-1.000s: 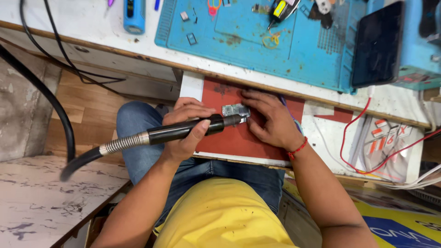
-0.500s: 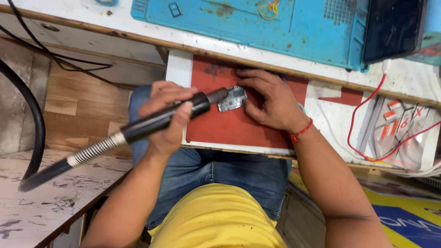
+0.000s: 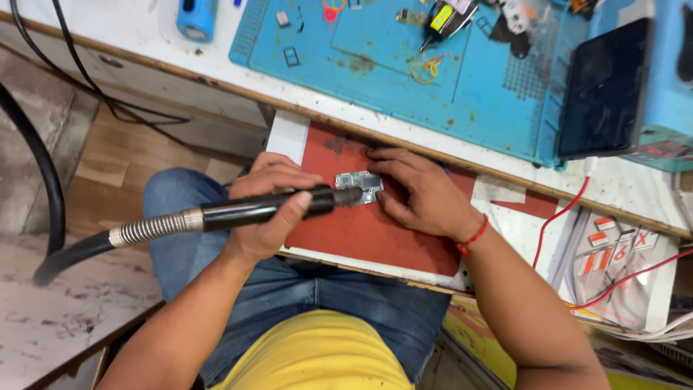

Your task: The person uses a small tool to scrape a circuit board on a red mat, then applies a hot air gun to heat components on the board. The board remains on the mat during the process.

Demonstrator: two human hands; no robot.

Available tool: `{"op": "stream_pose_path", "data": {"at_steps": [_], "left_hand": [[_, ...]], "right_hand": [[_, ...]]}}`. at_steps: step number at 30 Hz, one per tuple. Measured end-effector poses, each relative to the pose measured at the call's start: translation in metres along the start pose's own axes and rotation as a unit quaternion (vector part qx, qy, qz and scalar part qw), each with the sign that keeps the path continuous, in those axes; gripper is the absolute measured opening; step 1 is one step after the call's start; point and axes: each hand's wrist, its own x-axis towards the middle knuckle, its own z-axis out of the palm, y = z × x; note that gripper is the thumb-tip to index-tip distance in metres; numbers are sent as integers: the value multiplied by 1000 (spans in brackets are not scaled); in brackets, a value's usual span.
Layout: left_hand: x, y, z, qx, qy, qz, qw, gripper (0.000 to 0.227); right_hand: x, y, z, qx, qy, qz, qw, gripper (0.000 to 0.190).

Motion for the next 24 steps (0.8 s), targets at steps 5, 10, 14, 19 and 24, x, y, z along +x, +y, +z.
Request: {"op": "stream_pose_path", "data": {"at_steps": [5,10,14,19,24], "left_hand": [[-5,-3,9,19,60,-18,998,17],[-4,4,5,18,42,-10,999,21],[-3,5,8,14,36,-16,999,21],[-7,5,3,-27,45,-50,997,21],[-3,2,5,-62,55,-58,995,23]], "right_hand": [[-6,3,-7,27,-7,23,999,41],[-7,-3,-4,-18,-5,56,998,40],[-14,1,-1,-3,15,48,999,39],[-11,-3,6,14,23,55,998,43],[-11,-12,10,-8,45,101,994,44]]}}
